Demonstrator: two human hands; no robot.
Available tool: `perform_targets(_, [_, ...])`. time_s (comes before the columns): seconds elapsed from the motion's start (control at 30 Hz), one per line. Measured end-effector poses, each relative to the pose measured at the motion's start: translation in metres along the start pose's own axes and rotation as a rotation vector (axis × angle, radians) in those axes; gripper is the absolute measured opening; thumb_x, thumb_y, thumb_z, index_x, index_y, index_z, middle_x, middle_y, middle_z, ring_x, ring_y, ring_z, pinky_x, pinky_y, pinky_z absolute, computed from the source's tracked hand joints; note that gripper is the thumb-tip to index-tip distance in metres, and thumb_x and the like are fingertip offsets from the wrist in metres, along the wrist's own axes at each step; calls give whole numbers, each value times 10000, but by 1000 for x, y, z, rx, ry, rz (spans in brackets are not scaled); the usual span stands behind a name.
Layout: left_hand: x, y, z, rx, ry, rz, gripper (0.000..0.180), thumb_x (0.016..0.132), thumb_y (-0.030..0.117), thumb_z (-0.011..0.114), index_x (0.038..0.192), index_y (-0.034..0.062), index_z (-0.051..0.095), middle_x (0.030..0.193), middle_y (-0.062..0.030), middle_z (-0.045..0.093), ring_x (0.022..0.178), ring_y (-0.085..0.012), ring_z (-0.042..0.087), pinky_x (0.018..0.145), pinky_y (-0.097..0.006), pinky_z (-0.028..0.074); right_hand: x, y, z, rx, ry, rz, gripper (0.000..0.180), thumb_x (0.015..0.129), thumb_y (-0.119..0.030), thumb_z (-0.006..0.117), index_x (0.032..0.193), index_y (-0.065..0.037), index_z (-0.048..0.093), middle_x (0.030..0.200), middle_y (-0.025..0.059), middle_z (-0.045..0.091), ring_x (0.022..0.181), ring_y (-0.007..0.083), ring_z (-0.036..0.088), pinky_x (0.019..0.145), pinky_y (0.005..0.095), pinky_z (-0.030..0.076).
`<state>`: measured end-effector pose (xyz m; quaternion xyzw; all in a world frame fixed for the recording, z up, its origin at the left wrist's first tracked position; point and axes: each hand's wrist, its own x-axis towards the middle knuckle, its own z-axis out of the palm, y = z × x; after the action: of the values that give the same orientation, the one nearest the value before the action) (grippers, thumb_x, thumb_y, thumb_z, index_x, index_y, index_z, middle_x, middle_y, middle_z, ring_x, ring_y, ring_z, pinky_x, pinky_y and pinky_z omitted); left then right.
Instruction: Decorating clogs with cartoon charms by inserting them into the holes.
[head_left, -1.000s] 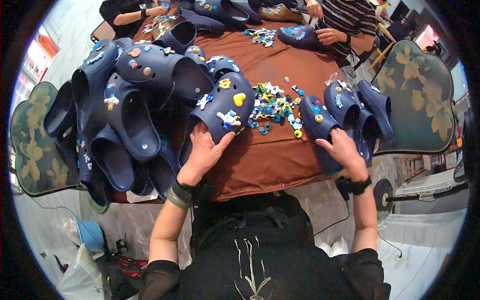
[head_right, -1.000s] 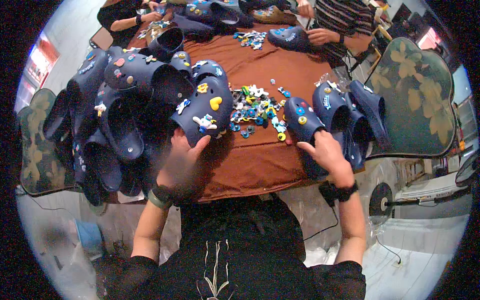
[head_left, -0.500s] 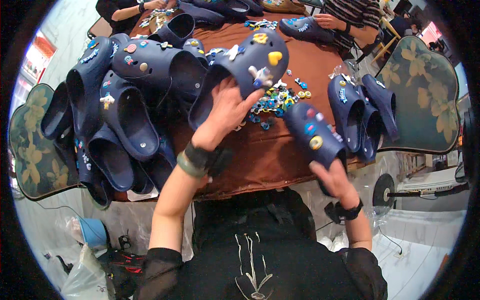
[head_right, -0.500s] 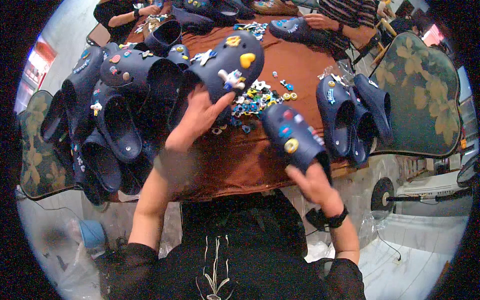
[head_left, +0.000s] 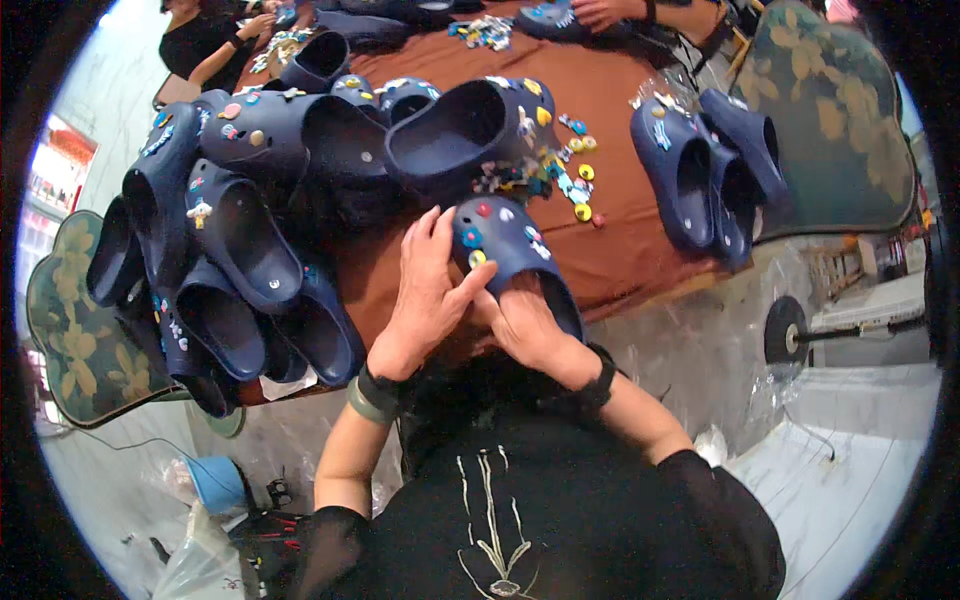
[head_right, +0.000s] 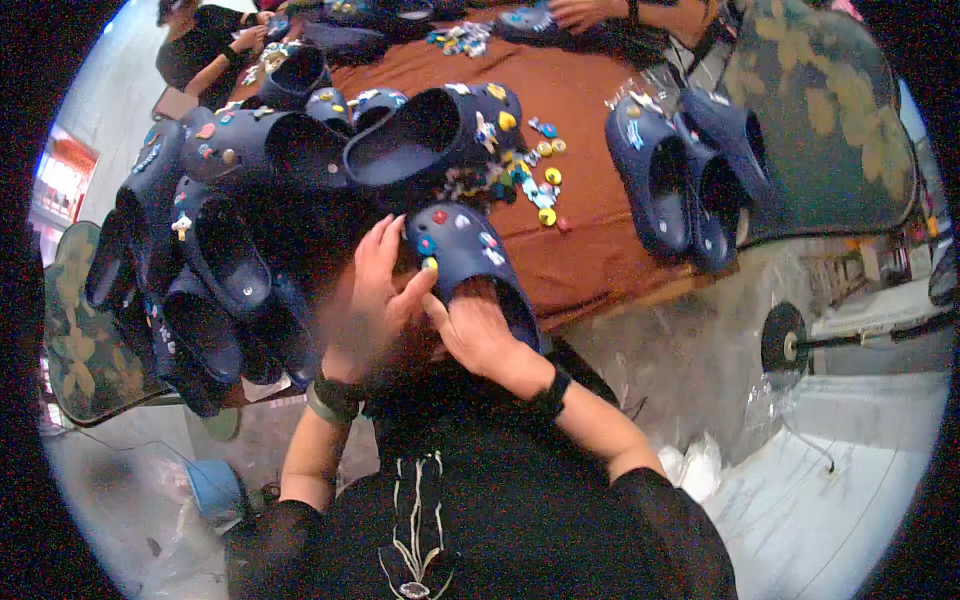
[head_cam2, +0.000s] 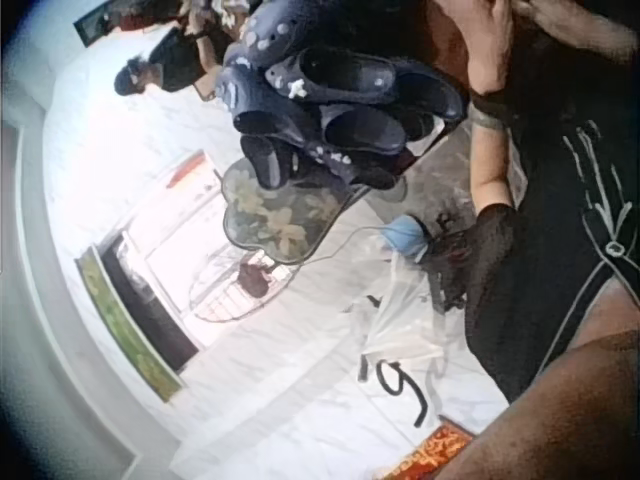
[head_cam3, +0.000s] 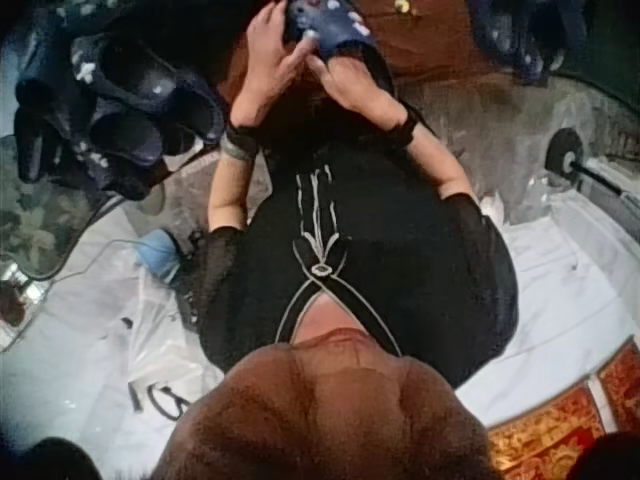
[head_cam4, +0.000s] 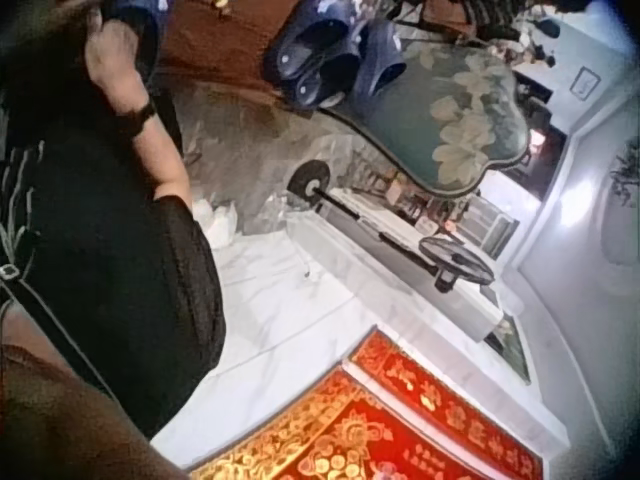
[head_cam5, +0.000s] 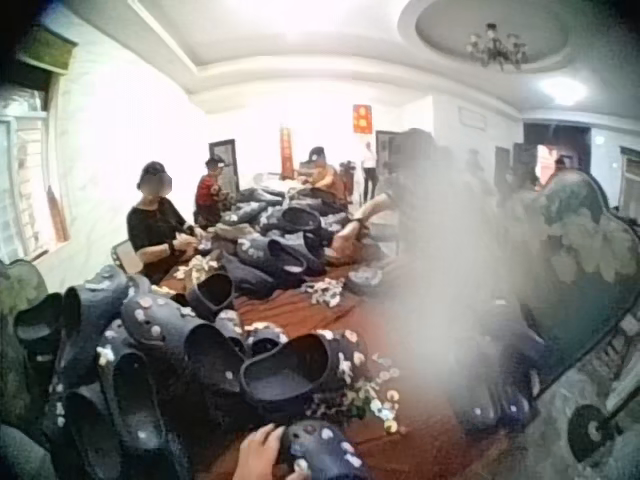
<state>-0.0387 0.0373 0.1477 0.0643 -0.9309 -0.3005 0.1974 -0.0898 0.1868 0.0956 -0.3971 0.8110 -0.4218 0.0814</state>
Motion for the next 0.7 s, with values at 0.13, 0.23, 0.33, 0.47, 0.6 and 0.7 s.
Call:
perform_targets(0.13, [-47,-41,42,-834,-112,-249,753,874,309,638,1460,35,251,1385,-169,373,1258,-250,409,1044,-359,341,0,-9,8,39,-105,-85,353,961,-244,419,1229,-24,489,953,251,605,824,453,594,719,498,479])
perform_targets(0.23, [-46,-53,60,-763,-69,-151,711,864,248,619,1461,70,276,1359,-105,405,1076,-201,499,939,-299,422,0,20,47,140,215,-268,403,951,-254,421,1270,-11,469,869,221,577,813,395,599,699,477,479])
perform_targets(0.33, [-49,-42,62,-525,-12,-111,795,772,178,719,1445,77,307,1302,-82,420,1013,-183,505,876,-293,468,-4,-3,26,617,111,-35,401,973,-245,401,1268,20,464,958,226,579,897,384,579,797,440,472])
perform_targets(0.47, [-46,-32,63,-439,26,-65,888,687,109,778,1436,69,304,1301,-105,409,1036,-203,514,867,-333,489,-18,-5,6,716,37,75,390,977,-258,410,1232,31,475,1060,230,558,978,393,541,883,429,435])
perform_targets(0.6, [-56,-34,71,-420,59,-150,658,842,96,543,1435,27,267,1302,-232,439,1149,-390,498,968,-394,415,-35,-28,-24,167,-39,-165,340,909,-191,543,1169,22,497,1129,256,532,1027,411,531,880,449,441])
perform_targets(0.7, [-48,-6,36,-242,9,-250,620,856,44,476,1436,19,257,1185,-285,513,1028,-430,559,879,-422,459,-32,-16,-65,316,76,-97,192,883,-167,620,920,11,682,1006,177,677,905,290,668,793,365,523])
